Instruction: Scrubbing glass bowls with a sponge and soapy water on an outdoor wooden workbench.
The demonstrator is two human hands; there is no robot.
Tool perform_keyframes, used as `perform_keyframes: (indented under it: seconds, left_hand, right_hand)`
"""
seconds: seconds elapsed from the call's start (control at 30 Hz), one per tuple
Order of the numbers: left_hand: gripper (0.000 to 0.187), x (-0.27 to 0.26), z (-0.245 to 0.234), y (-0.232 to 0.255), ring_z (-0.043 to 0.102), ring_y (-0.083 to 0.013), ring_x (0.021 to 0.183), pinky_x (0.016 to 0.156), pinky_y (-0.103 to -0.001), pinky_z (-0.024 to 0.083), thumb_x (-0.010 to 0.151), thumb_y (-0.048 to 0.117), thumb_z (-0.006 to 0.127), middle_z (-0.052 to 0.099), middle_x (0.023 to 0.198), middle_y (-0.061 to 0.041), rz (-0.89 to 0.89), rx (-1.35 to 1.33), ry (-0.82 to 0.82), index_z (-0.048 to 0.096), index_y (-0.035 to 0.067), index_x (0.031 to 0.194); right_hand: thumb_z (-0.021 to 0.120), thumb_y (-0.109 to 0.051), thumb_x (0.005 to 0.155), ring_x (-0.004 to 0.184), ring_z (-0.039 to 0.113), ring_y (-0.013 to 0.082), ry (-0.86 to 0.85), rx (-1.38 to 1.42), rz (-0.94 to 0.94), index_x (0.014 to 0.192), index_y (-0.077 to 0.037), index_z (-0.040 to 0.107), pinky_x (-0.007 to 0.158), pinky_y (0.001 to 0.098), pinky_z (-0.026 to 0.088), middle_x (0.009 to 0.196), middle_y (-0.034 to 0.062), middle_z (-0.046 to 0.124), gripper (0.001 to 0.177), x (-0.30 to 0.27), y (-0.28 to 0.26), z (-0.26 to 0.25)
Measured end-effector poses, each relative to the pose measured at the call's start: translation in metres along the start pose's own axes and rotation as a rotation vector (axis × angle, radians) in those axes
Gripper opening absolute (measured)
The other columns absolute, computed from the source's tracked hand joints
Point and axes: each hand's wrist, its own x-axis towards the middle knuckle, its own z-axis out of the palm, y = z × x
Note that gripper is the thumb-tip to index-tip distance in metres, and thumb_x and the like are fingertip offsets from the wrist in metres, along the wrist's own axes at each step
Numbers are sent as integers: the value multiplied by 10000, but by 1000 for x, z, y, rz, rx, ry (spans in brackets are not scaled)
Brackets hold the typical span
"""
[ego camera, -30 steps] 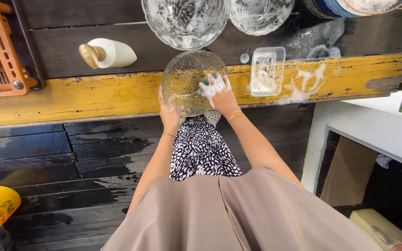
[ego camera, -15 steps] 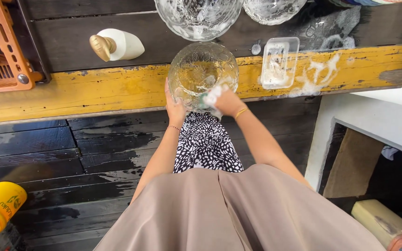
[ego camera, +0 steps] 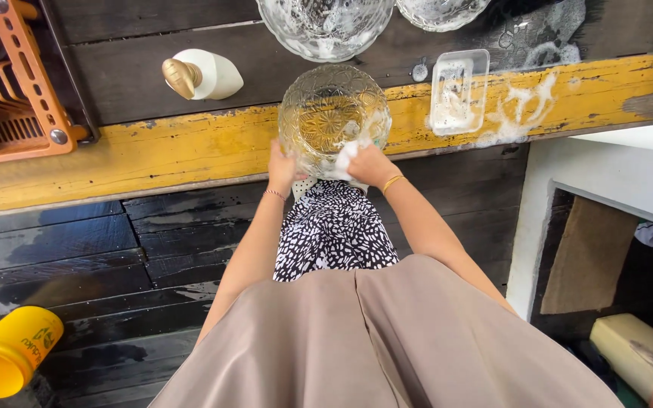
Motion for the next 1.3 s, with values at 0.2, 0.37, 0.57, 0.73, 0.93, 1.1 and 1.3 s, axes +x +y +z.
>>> perform_keyframes:
  seconds: [0.2,0.37,0.57,0.73,0.93,1.1,1.3]
  left_hand:
    - [509,21,-1,-6,721,-492,809,538,-499,671,970,113,544,559,1304,-314,-7,146,3,435,169,1464]
    - [507,17,7,-19,693,-544,863,579,-567,659,888,16,520,547,1310,-297,-134,98,-44,479,82,1389]
    - [545,0,-6,36,623,-490,1177,1029,-599,511,941,135,578,654,1190,-338,243,770,-22,414,105,1460]
    - [680,-72,8,72,579,-430,1273,1106,-547,458,874,112,533,635,1283,-301,138,747,-52,365,117,1532]
    - [678,15,-5,-6,674,-404,1026,877,-495,564,792,90,634,566,1347,-240,-73,443,-158,404,203,1419]
    - [758,53,-8,-21,671,-583,932,691,-643,619,867,-33,565,436,1472,-256,-182,44,-194,277,204,1527]
    - [769,16,8,-14,652,-555,1053,758,-711,559,915,-122,422,493,1463,-265,-184,-98,-297,182,194,1573]
  right_hand:
    - [671,-155,822,789,748,377,-421,164,399,820,-110,786,664,569,572,768,127,744,124,55,-55,-60]
    - [642,-135,837,686,744,328,-315,220,258,797,-121,774,584,462,585,717,94,727,139,12,-42,19]
    - [683,-111,783,700,687,368,-244,-57,130,794,-145,780,940,774,357,716,99,726,104,-1,-24,-42]
    - [667,-106,838,751,738,368,-350,140,449,798,-126,775,708,608,550,760,83,743,117,20,-79,-24]
    - [701,-95,801,735,733,338,-302,40,185,806,-177,794,668,506,569,750,36,746,124,14,-23,-92]
    - [684,-105,828,806,656,400,-324,-150,20,851,-152,783,845,591,425,864,87,745,112,-1,1,-87]
    - [663,-86,854,1090,582,651,-209,56,428,1242,-15,689,957,813,330,1215,286,679,395,-35,-63,89]
